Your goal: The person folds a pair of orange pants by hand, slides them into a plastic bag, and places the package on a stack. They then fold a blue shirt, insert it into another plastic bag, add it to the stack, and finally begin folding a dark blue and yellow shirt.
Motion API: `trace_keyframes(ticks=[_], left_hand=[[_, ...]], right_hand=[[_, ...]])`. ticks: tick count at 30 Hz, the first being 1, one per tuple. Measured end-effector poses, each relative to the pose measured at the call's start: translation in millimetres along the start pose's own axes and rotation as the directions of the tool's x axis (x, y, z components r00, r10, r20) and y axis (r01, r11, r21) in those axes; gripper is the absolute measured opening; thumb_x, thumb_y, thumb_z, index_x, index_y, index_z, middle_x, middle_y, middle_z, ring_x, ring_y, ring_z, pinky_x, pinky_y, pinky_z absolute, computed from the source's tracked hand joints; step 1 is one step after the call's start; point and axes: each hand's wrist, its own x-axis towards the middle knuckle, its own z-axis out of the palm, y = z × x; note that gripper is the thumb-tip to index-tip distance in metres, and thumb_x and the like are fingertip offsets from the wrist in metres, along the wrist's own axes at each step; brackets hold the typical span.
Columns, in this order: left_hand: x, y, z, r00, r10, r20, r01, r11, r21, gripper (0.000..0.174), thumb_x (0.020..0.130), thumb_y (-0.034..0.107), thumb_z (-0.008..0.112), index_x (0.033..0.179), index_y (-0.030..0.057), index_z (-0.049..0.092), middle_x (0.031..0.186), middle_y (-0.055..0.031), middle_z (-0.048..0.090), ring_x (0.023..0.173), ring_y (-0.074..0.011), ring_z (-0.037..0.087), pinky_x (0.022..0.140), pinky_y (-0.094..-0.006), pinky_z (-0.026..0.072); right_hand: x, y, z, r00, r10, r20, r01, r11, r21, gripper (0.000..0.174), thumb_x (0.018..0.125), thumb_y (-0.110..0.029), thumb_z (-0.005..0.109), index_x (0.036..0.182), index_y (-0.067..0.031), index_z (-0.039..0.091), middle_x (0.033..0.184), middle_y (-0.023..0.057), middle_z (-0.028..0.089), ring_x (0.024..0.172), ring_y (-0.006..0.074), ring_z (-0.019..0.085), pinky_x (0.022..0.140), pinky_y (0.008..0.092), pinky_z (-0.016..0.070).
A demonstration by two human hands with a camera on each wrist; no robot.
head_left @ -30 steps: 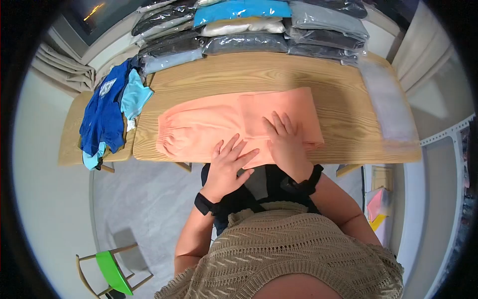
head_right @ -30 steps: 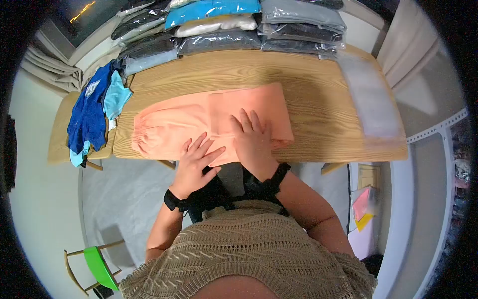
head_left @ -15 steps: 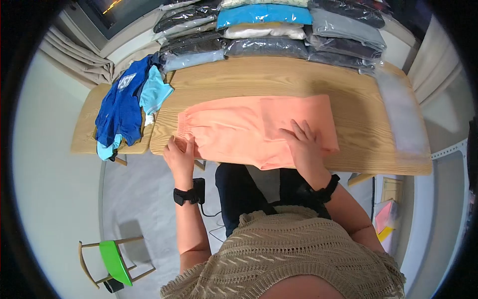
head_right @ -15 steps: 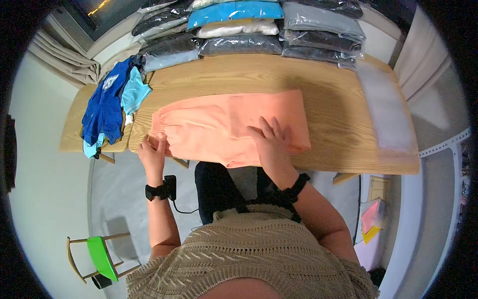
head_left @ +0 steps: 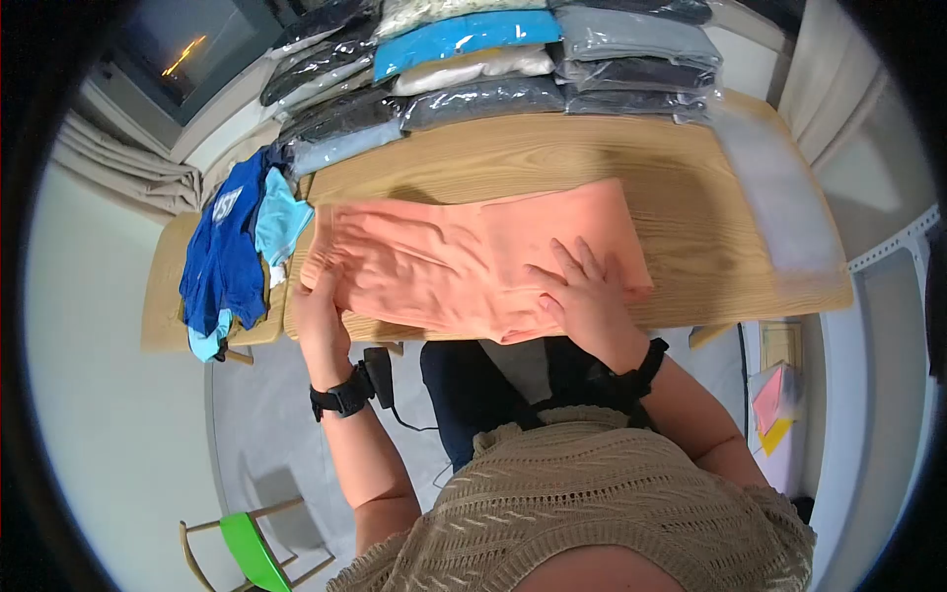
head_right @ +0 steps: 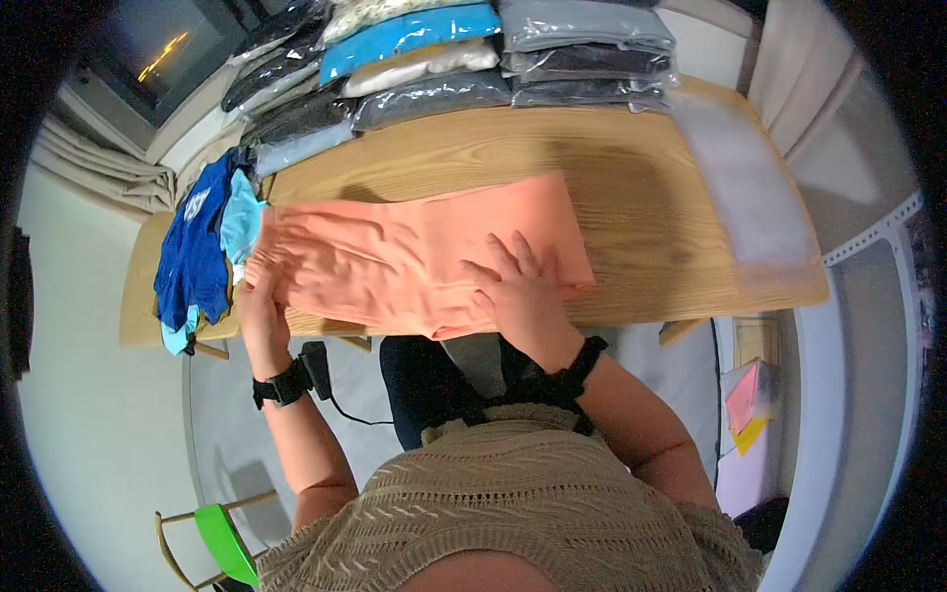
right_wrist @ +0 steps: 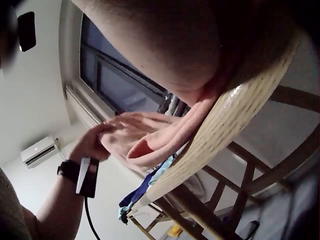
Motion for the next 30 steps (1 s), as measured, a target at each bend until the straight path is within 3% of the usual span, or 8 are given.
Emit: trace_keyframes(ticks=[7, 9, 14, 21, 25, 26, 27, 30], left_hand=[[-49, 34, 145, 0.876, 0.247, 0.414, -0.446, 0.743, 0.500, 0.034, 0.076, 0.012, 0.065, 0.106, -0.0002, 0.057, 0.087, -0.0041, 0.059, 0.076, -0.0133, 0.055, 0.070, -0.0259, 0.0465], [-64, 32, 168, 0.551, 0.246, 0.797, -0.627, 0.752, 0.202, 0.043, 0.076, 0.013, 0.066, 0.116, 0.0013, 0.053, 0.101, -0.0097, 0.059, 0.090, -0.0163, 0.055, 0.078, -0.0281, 0.0457], [-44, 17, 141, 0.545, 0.135, 0.828, -0.630, 0.717, 0.298, 0.051, 0.076, 0.014, 0.066, 0.123, 0.0029, 0.048, 0.120, -0.0145, 0.052, 0.109, -0.0263, 0.050, 0.090, -0.0348, 0.0408], [-66, -31, 109, 0.367, 0.058, 0.928, -0.797, 0.534, 0.282, 0.066, 0.071, 0.021, 0.069, 0.131, 0.0122, 0.043, 0.139, -0.0157, 0.034, 0.130, -0.0383, 0.027, 0.104, -0.0477, 0.0255], [-80, -56, 105, 0.384, -0.052, 0.922, -0.873, 0.305, 0.381, 0.072, 0.069, 0.029, 0.072, 0.133, 0.0258, 0.041, 0.145, -0.0137, 0.020, 0.134, -0.0397, 0.013, 0.101, -0.0614, 0.0193], [-82, -55, 106, 0.399, -0.047, 0.916, -0.872, 0.288, 0.395, 0.072, 0.068, 0.028, 0.072, 0.133, 0.0256, 0.042, 0.145, -0.0141, 0.021, 0.134, -0.0399, 0.014, 0.102, -0.0609, 0.0195], [-84, -54, 108, 0.410, -0.040, 0.911, -0.874, 0.270, 0.404, 0.072, 0.068, 0.028, 0.073, 0.133, 0.0253, 0.042, 0.145, -0.0145, 0.021, 0.134, -0.0402, 0.014, 0.102, -0.0603, 0.0197], [-84, -51, 109, 0.406, -0.069, 0.911, -0.864, 0.295, 0.407, 0.072, 0.067, 0.028, 0.073, 0.132, 0.0249, 0.043, 0.145, -0.0150, 0.021, 0.134, -0.0401, 0.014, 0.102, -0.0603, 0.0188]], right_hand=[[-3, -1, 0, 0.998, 0.013, -0.065, -0.016, 0.999, -0.039, 0.041, 0.081, -0.032, 0.058, 0.121, -0.0244, 0.054, 0.133, 0.0080, 0.043, 0.127, 0.0294, 0.031, 0.093, 0.0595, 0.0268], [-3, 2, 3, 0.999, 0.005, -0.045, -0.004, 0.999, 0.038, 0.039, 0.077, -0.030, 0.061, 0.115, -0.0240, 0.057, 0.127, 0.0086, 0.047, 0.120, 0.0304, 0.039, 0.095, 0.0576, 0.0279], [4, 10, 31, 0.971, 0.238, -0.001, -0.138, 0.569, 0.811, 0.039, 0.082, -0.023, 0.056, 0.117, -0.0050, 0.053, 0.120, 0.0153, 0.052, 0.113, 0.0308, 0.047, 0.094, 0.0415, 0.0373], [-15, 10, -17, 0.998, -0.019, -0.066, 0.035, 0.968, 0.249, 0.036, 0.080, -0.022, 0.058, 0.111, -0.0034, 0.057, 0.115, 0.0174, 0.054, 0.109, 0.0301, 0.050, 0.093, 0.0410, 0.0386], [11, 12, -90, 0.573, 0.038, 0.819, -0.203, 0.974, 0.097, 0.041, 0.076, -0.021, 0.062, 0.114, -0.0069, 0.055, 0.113, 0.0155, 0.054, 0.108, 0.0310, 0.049, 0.083, 0.0398, 0.0431], [6, 21, -77, 0.928, -0.020, 0.372, -0.070, 0.971, 0.229, 0.040, 0.076, -0.022, 0.061, 0.112, -0.0070, 0.055, 0.114, 0.0149, 0.052, 0.111, 0.0335, 0.046, 0.083, 0.0441, 0.0428], [5, 25, -73, 0.978, -0.062, -0.201, 0.114, 0.959, 0.258, 0.039, 0.076, -0.024, 0.061, 0.110, -0.0071, 0.055, 0.115, 0.0144, 0.050, 0.113, 0.0360, 0.043, 0.084, 0.0484, 0.0424], [11, 37, -52, 0.998, -0.025, -0.060, 0.024, 1.000, -0.015, 0.038, 0.078, -0.023, 0.059, 0.113, -0.0113, 0.054, 0.126, 0.0113, 0.043, 0.125, 0.0405, 0.030, 0.085, 0.0526, 0.0412]])
